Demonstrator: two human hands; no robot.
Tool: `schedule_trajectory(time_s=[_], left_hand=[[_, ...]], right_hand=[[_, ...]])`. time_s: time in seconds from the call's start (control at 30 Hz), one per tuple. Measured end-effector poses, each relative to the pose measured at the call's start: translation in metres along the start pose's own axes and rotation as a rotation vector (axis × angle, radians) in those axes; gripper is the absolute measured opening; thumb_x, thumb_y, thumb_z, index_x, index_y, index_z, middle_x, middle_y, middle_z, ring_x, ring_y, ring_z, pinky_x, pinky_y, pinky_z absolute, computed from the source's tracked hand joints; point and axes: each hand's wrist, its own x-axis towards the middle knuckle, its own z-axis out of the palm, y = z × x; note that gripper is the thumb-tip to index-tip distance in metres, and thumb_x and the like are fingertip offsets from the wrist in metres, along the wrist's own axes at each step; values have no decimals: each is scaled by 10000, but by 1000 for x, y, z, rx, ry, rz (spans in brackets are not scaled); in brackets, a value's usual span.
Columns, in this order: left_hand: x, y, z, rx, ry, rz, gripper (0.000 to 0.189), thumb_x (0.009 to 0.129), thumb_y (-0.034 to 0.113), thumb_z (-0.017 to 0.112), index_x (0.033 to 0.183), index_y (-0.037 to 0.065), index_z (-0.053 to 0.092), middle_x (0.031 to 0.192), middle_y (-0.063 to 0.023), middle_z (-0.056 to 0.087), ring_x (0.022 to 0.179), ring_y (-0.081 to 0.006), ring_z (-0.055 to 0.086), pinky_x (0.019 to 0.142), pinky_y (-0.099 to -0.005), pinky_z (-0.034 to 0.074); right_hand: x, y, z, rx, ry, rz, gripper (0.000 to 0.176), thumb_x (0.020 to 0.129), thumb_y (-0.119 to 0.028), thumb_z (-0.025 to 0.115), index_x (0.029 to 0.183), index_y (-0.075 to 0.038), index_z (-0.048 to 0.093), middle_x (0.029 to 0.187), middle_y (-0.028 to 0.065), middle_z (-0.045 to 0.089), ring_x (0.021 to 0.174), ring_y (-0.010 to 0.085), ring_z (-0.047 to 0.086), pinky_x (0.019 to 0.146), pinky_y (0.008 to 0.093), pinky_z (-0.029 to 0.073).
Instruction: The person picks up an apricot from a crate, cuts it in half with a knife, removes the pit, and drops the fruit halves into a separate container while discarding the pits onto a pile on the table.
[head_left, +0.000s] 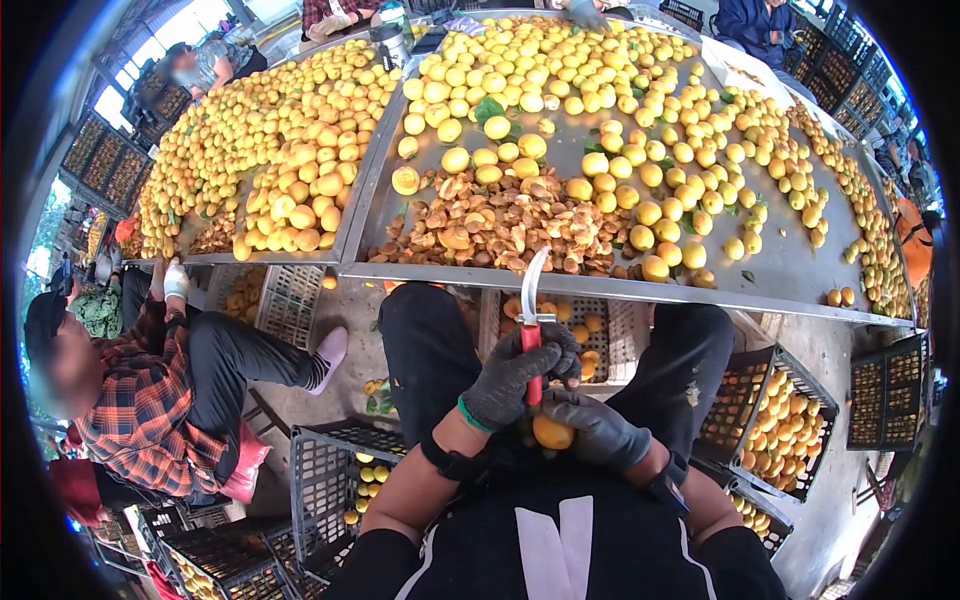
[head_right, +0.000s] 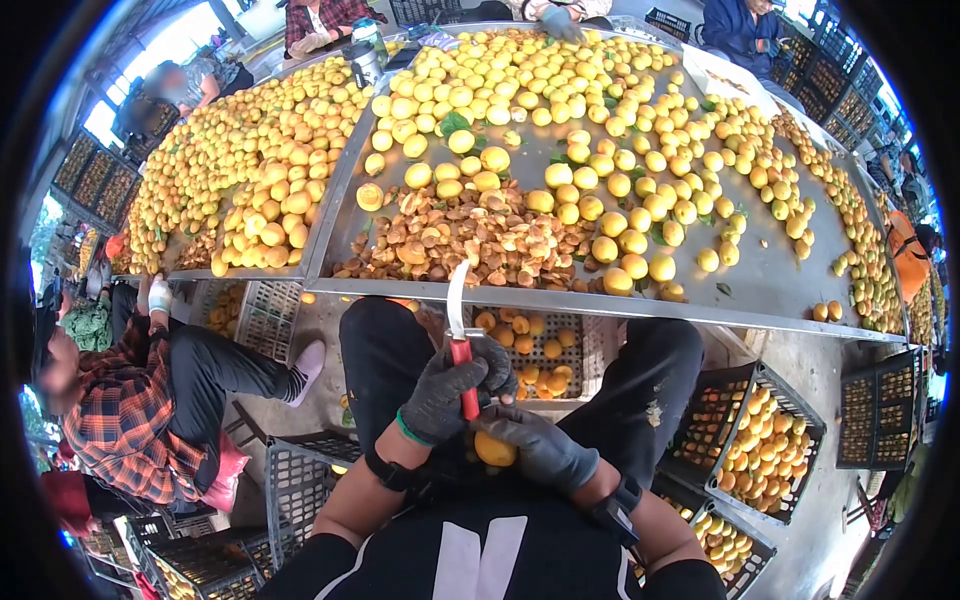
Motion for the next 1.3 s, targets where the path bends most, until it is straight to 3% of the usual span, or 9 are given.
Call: schedule_trajectory(time_s=[0.2, 0.27, 0.33, 0.4, 0.47, 0.57, 0.8, 1.1, 1.3], left_hand=[[-1, 6, 13, 382, 155, -15, 186, 884, 61, 586, 1060, 10, 552, 781, -57, 559, 750, -171, 588, 682, -307, 493], [-6, 14, 15, 384, 256, -110, 175, 859, 35, 608, 1032, 33, 578, 735, -48, 561, 615, -150, 570, 552, -258, 474], [-7, 17, 16, 579, 327, -84, 155, 866, 55, 611, 1017, 35, 584, 707, -23, 550, 598, -130, 565, 521, -238, 455], [-9, 17, 15, 770, 391, -59, 137, 872, 75, 613, 1002, 38, 590, 678, 2, 540, 581, -109, 560, 489, -218, 435], [-16, 12, 10, 1331, 314, 44, 182, 879, 153, 609, 1012, 33, 580, 820, -144, 640, 700, -317, 640, 614, -400, 491], [-24, 3, 16, 1479, 240, 58, 249, 856, 201, 634, 1017, 20, 579, 856, -215, 621, 787, -403, 610, 648, -441, 484], [-37, -5, 18, 1510, 229, 70, 242, 825, 158, 682, 998, 10, 600, 819, -218, 630, 775, -388, 630, 624, -402, 495], [-45, -6, 4, 1510, 178, -123, 410, 851, 257, 640, 1131, -19, 528, 908, -258, 618, 848, -418, 609, 708, -448, 485], [-52, -7, 2, 1452, 130, -244, 427, 883, 308, 575, 1184, 19, 484, 926, -276, 603, 881, -430, 598, 726, -479, 476]], right_hand=[[-1, -2, -5, -48, 40, -16, 325, 947, -290, 501, 1169, -53, 523, 992, 79, 602, 878, 168, 608, 701, 276, 515], [-5, -3, -10, -68, 114, -4, 322, 946, -282, 498, 1172, -53, 518, 1014, 86, 592, 880, 172, 601, 721, 281, 511], [-4, 0, -22, 238, 218, -357, 323, 945, -260, 488, 1198, -59, 485, 1088, 103, 557, 932, 199, 588, 798, 324, 498], [-7, -17, -18, 368, 212, -472, 324, 934, -221, 508, 1215, -68, 454, 1147, 114, 525, 1019, 245, 571, 904, 397, 468], [-13, -35, -7, 440, 207, -596, 337, 916, -186, 541, 1217, -73, 436, 1190, 121, 505, 1102, 284, 537, 962, 456, 438], [-8, -28, -10, 528, 99, -639, 341, 902, -156, 560, 1210, -74, 439, 1204, 126, 504, 1170, 296, 488, 1014, 485, 388], [-6, -14, -2, 519, -46, -604, 358, 815, -83, 636, 1151, -72, 514, 1227, 92, 526, 1123, 235, 509, 1007, 394, 371], [-7, -5, -5, 149, 76, -666, 414, 788, 49, 612, 1164, -71, 489, 1139, 71, 522, 1065, 181, 528, 946, 325, 435], [-10, -6, 4, -242, 322, -556, 503, 731, 81, 635, 1193, -41, 479, 1074, 78, 553, 966, 171, 570, 851, 305, 491]])
